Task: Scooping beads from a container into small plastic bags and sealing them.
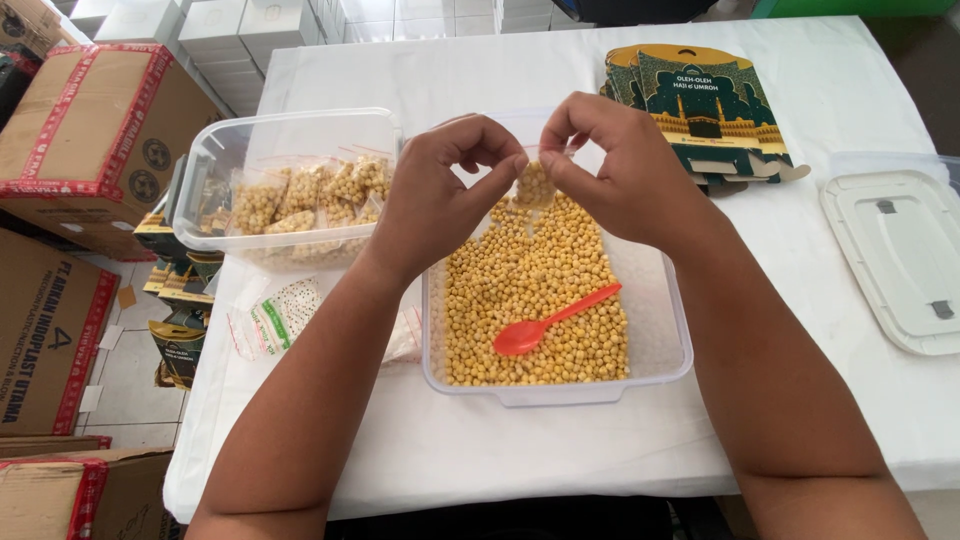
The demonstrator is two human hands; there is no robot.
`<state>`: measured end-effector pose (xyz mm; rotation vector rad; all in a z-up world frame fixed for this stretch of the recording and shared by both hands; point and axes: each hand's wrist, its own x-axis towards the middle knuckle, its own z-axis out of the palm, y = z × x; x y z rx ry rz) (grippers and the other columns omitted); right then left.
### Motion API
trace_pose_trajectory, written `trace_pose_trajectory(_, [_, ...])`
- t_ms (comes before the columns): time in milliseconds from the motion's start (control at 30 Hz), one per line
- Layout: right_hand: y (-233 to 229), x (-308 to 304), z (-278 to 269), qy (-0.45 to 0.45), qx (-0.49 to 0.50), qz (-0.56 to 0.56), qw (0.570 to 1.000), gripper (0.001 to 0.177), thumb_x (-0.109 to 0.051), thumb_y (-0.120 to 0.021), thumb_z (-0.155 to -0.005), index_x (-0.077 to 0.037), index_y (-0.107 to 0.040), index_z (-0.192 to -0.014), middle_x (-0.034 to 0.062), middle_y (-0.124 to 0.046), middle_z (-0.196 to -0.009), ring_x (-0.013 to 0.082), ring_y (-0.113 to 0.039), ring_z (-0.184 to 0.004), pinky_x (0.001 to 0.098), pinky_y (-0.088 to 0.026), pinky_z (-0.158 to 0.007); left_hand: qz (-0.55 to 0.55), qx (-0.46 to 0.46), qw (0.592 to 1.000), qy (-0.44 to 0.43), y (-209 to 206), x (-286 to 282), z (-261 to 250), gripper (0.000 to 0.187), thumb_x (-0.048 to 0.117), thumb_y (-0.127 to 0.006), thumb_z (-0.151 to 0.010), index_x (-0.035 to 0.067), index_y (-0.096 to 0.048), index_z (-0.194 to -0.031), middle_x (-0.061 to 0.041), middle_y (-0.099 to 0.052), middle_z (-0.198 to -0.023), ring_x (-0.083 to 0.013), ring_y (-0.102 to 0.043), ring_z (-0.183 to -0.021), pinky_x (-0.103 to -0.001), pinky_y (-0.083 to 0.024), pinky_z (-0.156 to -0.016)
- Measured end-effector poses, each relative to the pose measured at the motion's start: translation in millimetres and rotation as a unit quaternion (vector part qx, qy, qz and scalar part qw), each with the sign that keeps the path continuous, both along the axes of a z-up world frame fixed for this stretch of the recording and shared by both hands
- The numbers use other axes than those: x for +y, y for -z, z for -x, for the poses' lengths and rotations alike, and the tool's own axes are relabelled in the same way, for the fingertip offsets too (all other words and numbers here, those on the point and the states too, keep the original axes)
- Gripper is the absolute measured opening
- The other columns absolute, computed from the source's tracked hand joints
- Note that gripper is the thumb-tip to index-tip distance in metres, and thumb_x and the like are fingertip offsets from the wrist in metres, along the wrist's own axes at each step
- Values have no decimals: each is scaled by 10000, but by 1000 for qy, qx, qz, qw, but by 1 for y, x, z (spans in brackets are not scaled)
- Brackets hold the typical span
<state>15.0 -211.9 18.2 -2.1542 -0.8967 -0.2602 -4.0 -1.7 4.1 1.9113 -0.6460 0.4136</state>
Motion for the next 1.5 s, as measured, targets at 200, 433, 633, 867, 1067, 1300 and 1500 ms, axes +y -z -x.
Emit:
trace_pose_trajectory(200, [-1, 3, 1, 4, 2, 32, 999, 55, -144, -603, -991, -99, -604, -958, 29, -638, -938, 179, -568, -868, 355, -459, -815, -8, -7, 1000, 17, 1, 1, 0, 82, 123, -701, -945, 136, -675, -869, 49, -674, -803, -83, -571, -761, -265, -449, -703])
trace_pose_trajectory(433, [-4, 6, 4, 1, 13, 20, 1000, 118, -214, -627, -1013, -100, -654, -1012, 29, -655, -963, 174, -597, -892, 354, -462, -817, -14, -32, 999, 19, 1, 1, 0, 115, 103, -682, -949, 125, -630, -849, 35, -641, -786, -97, -535, -744, -266, -431, -670])
trace_pose_trajectory(633, [5, 6, 1, 3, -36, 40, 999, 70, -130, -606, -992, -83, -578, -949, 56, -602, -906, 196, -545, -831, 356, -428, -744, -26, -40, 999, 14, 1, 0, 1, 141, 112, -686, -948, 130, -607, -833, 33, -632, -784, -97, -529, -744, -266, -434, -667])
trace_pose_trajectory(867, [6, 5, 1, 25, -56, 43, 997, 83, -153, -578, -976, -89, -552, -930, 61, -583, -896, 205, -524, -828, 376, -404, -764, -1, -51, 999, -3, 1, 2, -1, 130, 62, -651, -913, 133, -593, -820, 31, -617, -787, -94, -527, -749, -270, -424, -671])
trace_pose_trajectory(1067, [5, 3, -1, 38, -34, -1, 999, 97, -134, -564, -999, -79, -568, -919, 41, -581, -871, 182, -527, -815, 354, -427, -761, 25, -56, 998, -27, -5, 6, -3, 121, 67, -638, -899, 141, -585, -818, 34, -619, -799, -95, -535, -755, -267, -428, -673])
trace_pose_trajectory(1300, [14, -8, -9, 79, 10, 3, 997, 113, -166, -561, -1032, -88, -595, -957, 17, -583, -889, 159, -518, -843, 342, -424, -781, 167, -27, 985, -25, -26, 73, -18, 87, 48, -544, -982, 127, -557, -948, -75, -707, -970, -155, -709, -816, -282, -643, -655])
trace_pose_trajectory(1500, [7, 0, -6, 65, 43, 97, 992, 168, -186, -550, -1019, -83, -619, -906, 32, -631, -871, 194, -560, -831, 390, -423, -749, 32, -21, 987, -154, -22, 134, -22, 332, 192, -603, -1116, 71, -487, -1403, -51, -631, -899, -134, -664, -790, -271, -660, -582])
